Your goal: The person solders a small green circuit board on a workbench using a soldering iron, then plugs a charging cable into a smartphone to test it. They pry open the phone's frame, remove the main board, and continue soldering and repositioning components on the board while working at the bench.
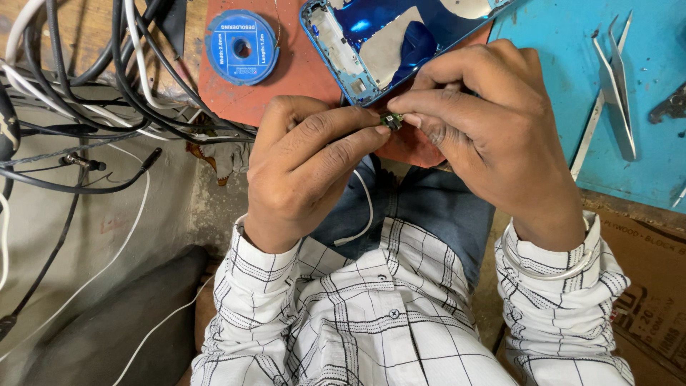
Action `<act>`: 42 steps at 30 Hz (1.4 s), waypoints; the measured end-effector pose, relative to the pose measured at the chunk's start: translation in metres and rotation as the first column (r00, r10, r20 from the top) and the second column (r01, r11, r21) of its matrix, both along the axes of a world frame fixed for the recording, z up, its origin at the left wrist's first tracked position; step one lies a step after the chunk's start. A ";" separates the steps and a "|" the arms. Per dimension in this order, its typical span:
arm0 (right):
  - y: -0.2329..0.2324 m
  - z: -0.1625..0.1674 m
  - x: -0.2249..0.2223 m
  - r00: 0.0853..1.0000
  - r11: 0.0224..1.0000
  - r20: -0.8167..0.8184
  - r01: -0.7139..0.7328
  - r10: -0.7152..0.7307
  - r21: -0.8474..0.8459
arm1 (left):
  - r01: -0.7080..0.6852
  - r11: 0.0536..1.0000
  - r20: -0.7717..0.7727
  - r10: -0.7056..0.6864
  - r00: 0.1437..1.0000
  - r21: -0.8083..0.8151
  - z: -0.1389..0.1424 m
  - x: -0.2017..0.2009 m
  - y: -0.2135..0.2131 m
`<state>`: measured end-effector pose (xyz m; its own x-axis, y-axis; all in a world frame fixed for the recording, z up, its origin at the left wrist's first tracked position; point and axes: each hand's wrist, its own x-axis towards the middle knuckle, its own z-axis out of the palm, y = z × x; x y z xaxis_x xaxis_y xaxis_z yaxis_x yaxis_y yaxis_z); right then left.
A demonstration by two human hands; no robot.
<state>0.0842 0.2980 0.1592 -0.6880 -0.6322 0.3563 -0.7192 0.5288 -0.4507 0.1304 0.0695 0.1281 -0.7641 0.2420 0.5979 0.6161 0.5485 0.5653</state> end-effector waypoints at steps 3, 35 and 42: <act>0.000 -0.001 0.000 1.000 1.000 -0.012 0.014 -0.014 0.020 | -0.004 1.000 -0.001 0.004 1.000 -0.006 -0.001 -0.001 0.000; 0.005 -0.007 -0.003 1.000 1.000 -0.006 0.003 -0.003 0.019 | 0.025 1.000 0.025 -0.025 0.999 -0.017 -0.002 -0.006 0.000; 0.005 -0.008 -0.005 1.000 1.000 -0.013 0.008 -0.008 0.003 | 0.036 0.999 0.025 -0.035 0.999 -0.016 -0.002 -0.008 -0.003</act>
